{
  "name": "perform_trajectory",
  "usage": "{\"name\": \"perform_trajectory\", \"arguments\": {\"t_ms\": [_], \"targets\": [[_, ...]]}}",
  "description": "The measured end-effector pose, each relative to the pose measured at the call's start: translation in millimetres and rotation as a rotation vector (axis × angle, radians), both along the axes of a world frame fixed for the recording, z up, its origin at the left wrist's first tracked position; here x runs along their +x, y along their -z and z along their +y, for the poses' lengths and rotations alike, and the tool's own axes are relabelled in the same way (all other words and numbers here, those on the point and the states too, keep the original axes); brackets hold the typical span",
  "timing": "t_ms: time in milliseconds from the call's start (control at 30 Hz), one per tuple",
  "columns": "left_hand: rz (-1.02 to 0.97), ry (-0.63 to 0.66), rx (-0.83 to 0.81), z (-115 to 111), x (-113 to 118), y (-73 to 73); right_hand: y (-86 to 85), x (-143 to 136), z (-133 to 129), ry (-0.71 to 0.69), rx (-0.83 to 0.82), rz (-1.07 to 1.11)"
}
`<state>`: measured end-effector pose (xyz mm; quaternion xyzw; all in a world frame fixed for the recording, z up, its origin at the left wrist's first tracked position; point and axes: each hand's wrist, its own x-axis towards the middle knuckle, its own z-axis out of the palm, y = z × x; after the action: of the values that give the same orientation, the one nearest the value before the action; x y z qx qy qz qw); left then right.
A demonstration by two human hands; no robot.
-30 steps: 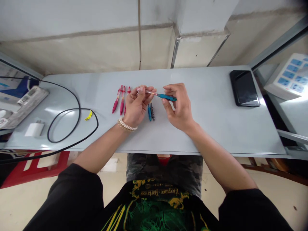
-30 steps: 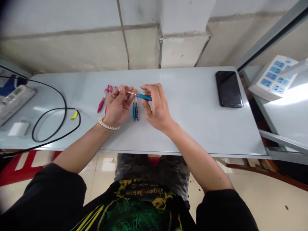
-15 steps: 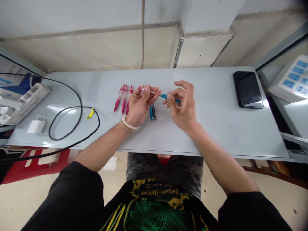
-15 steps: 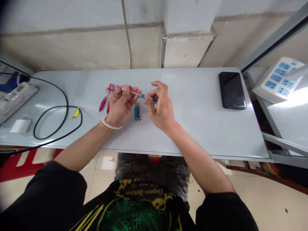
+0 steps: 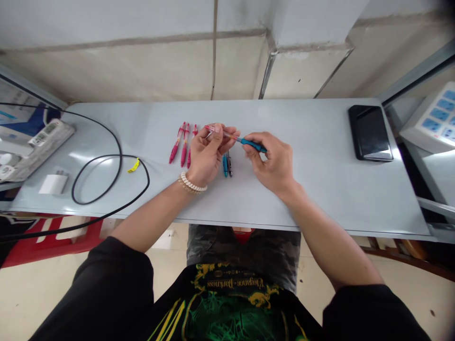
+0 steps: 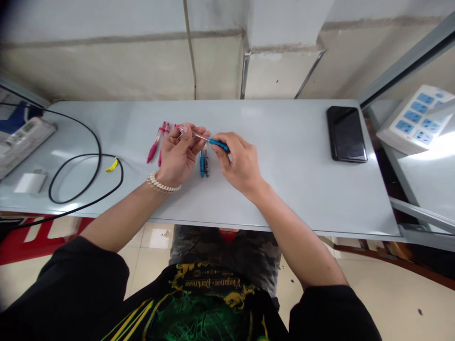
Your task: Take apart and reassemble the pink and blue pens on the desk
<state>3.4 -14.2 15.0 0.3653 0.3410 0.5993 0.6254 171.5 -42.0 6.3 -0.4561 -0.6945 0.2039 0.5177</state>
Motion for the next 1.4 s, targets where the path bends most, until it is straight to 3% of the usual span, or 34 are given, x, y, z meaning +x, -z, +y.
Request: {"name": "perform_trajectory", "arguments": {"t_ms": [200, 400, 533, 733, 933, 1100, 1267, 1400], "targets": [[0.022, -0.001, 0.007, -0.1, -1.6, -0.2, -1.6, 1.8, 2.2, 0.041, 0.041, -0.027], [0.033, 0.06, 0.03, 0.0, -3.7, -4.3, 0.9, -1.2, 2.7, -0.058, -0.227, 0.068], [-0.081, 0.067, -0.108, 7.3, -10.1, -18.8, 6.3, -7.1, 3.0, -0.071, -0.121, 0.005], [-0.133, -0.057, -0.266, 16.6, -29.2, -38.2, 5.6, -1.3, 6.2, 0.039, 0.027, -0.012], [-0.128, -0.011, -0.317, 20.1, -30.5, -36.8, 7.0, -0.9, 7.5, 0.024, 0.06, -0.106], [0.166, -0.046, -0.255, 28.6, -26.8, -11.2, 13.8, -3.0, 8.0, -0.129, 0.024, -0.241], [0.662, -0.119, 0.061, 28.5, -35.5, 14.3, 17.2, -6.1, 6.9, -0.281, -0.151, -0.397], [1.039, -0.121, 0.301, 31.6, -50.0, 25.3, 14.0, -9.2, 6.5, -0.289, -0.239, -0.495]]}}
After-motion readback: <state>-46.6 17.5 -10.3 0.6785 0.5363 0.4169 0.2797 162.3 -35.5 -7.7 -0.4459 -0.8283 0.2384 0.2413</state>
